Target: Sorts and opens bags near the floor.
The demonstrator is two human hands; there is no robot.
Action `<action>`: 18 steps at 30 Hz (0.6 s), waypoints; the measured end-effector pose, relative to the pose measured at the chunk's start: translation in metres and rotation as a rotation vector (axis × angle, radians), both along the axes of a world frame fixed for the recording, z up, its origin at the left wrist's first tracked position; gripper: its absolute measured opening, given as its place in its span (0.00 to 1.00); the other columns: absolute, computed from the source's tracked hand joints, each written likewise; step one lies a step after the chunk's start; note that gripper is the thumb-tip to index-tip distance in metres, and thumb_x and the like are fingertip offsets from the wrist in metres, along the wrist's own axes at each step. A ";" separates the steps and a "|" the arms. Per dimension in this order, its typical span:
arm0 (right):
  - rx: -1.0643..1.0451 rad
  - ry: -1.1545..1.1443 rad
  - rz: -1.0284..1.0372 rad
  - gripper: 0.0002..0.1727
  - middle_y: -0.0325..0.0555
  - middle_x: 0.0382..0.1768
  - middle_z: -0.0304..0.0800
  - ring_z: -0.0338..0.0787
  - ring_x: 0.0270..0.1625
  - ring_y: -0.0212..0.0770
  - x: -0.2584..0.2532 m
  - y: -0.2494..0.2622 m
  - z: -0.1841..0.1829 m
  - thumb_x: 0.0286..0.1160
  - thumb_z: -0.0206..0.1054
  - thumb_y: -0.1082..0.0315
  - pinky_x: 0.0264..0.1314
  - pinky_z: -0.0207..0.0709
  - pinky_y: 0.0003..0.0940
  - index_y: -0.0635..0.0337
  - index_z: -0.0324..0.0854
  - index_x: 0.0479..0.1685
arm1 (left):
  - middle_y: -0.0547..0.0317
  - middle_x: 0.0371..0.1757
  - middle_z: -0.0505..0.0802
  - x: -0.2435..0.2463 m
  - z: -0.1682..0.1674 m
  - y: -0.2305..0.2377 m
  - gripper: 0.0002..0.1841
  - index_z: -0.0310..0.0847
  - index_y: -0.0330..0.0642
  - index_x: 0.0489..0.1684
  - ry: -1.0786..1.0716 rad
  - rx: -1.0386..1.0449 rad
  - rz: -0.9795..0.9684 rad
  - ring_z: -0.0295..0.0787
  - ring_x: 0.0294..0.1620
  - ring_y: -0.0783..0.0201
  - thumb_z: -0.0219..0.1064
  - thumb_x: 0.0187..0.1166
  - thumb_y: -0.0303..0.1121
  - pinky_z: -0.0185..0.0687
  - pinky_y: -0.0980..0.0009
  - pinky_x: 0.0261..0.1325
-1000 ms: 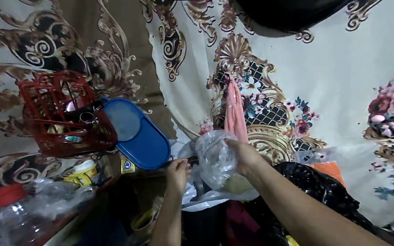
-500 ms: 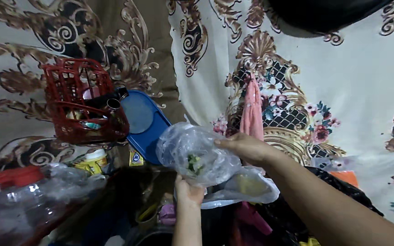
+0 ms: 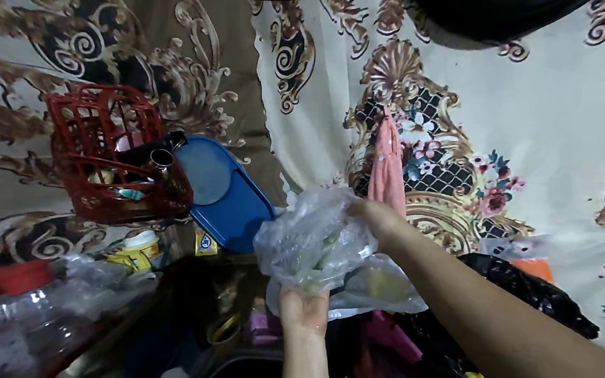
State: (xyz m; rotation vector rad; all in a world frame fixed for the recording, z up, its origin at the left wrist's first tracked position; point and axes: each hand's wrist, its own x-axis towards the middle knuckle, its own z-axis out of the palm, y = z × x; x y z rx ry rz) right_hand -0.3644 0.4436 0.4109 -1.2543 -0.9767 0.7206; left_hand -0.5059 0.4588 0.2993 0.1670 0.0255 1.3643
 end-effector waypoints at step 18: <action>-0.177 -0.493 0.302 0.16 0.57 0.49 0.86 0.85 0.50 0.44 0.003 0.024 -0.068 0.86 0.62 0.65 0.57 0.80 0.44 0.71 0.80 0.60 | 0.52 0.34 0.93 0.004 0.007 -0.019 0.30 0.81 0.45 0.43 0.186 0.175 -0.130 0.94 0.36 0.56 0.43 0.86 0.62 0.93 0.55 0.38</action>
